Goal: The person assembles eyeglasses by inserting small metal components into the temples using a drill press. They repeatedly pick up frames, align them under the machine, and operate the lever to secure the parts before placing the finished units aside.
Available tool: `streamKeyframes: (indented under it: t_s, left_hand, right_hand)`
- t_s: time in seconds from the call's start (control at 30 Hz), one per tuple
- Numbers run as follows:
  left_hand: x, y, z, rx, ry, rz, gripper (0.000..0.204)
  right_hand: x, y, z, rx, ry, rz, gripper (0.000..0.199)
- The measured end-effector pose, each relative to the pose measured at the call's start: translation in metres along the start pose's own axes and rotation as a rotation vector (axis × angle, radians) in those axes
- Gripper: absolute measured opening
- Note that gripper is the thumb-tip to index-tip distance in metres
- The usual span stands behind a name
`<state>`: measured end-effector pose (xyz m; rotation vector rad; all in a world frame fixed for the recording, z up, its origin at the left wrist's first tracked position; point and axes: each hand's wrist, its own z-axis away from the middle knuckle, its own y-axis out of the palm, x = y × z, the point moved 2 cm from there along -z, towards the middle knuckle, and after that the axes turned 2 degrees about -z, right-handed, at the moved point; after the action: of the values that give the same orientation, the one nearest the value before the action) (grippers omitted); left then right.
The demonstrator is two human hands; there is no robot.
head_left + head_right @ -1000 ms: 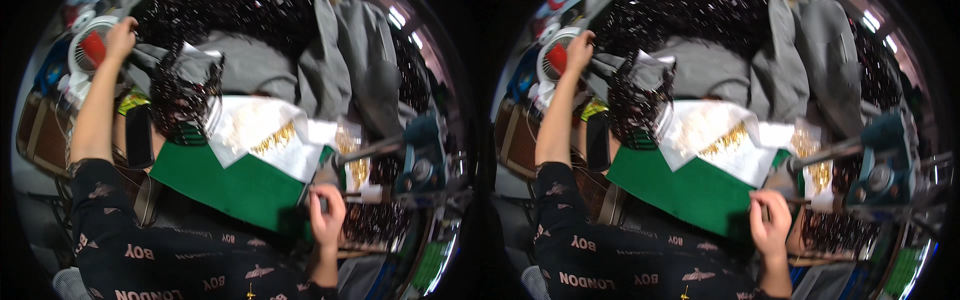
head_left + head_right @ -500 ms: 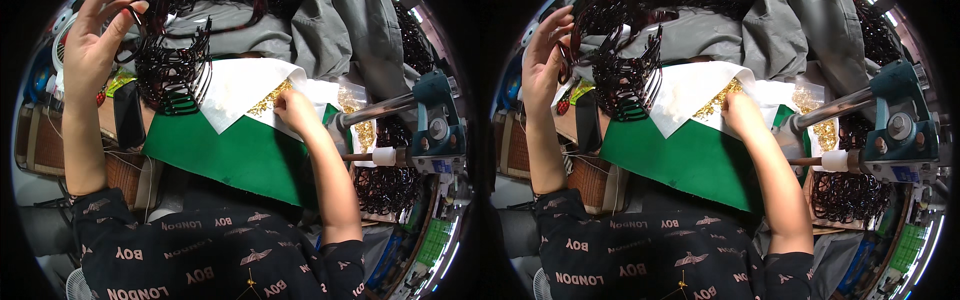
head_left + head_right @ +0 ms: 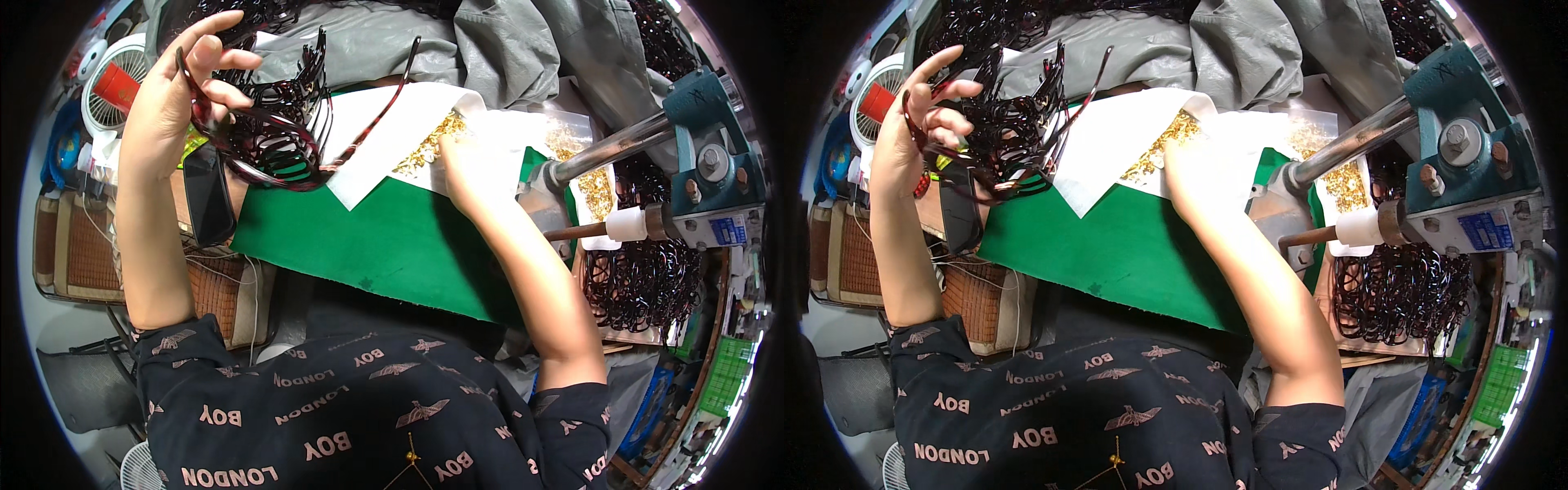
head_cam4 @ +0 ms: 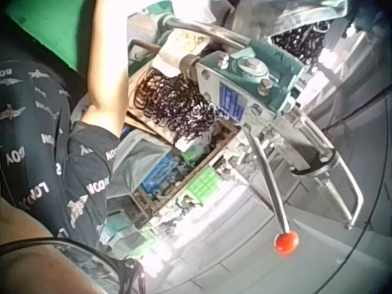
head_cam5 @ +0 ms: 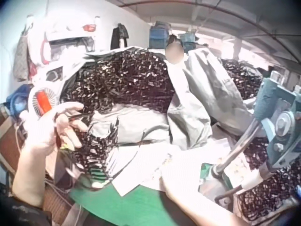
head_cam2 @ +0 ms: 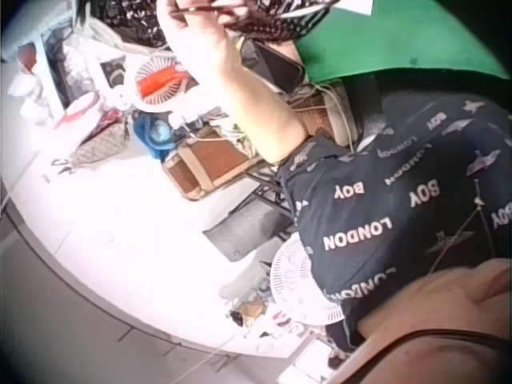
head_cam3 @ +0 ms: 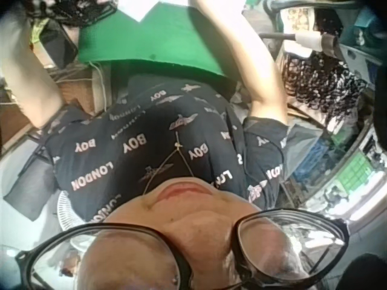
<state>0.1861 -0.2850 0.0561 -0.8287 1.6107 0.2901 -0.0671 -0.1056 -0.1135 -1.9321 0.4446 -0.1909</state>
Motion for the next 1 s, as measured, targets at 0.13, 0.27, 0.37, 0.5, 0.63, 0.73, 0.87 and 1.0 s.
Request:
streamKeyframes:
  t_s: [0.13, 0.27, 0.37, 0.5, 0.63, 0.73, 0.87, 1.0]
  left_hand:
    - [0.000, 0.021, 0.015, -0.030, 0.122, 0.220, 0.038]
    - [-0.016, 0.072, 0.042, 0.051, 0.183, 0.398, 0.050]
    - [-0.018, 0.097, 0.058, 0.057, 0.163, 0.353, 0.057]
    - [-0.025, 0.143, 0.067, 0.017, 0.025, 0.544, 0.080]
    - [0.005, 0.168, 0.067, 0.209, -0.013, 0.430, 0.074]
    - [0.014, 0.193, 0.068, 0.286, -0.116, 0.370, 0.063]
    - [0.005, 0.219, 0.065, 0.390, -0.142, 0.350, 0.057]
    - [0.002, 0.235, 0.065, 0.420, -0.139, 0.289, 0.059]
  right_hand:
    - [-0.010, 0.008, 0.013, -0.010, -0.020, -0.263, 0.010]
    - [-0.008, -0.012, 0.010, 0.121, -0.060, -0.397, 0.012]
    - [-0.005, -0.009, 0.001, 0.219, -0.045, -0.411, 0.008]
    - [-0.015, -0.008, 0.001, 0.251, -0.022, -0.417, 0.008]
    - [-0.016, -0.068, 0.017, 0.077, 0.081, -0.745, 0.009]
    - [-0.010, -0.123, 0.048, 0.009, 0.132, -1.085, 0.010]
    - [-0.016, -0.154, 0.070, -0.128, -0.130, -0.928, 0.019]
    - [-0.023, -0.161, 0.080, -0.141, -0.223, -0.886, 0.022]
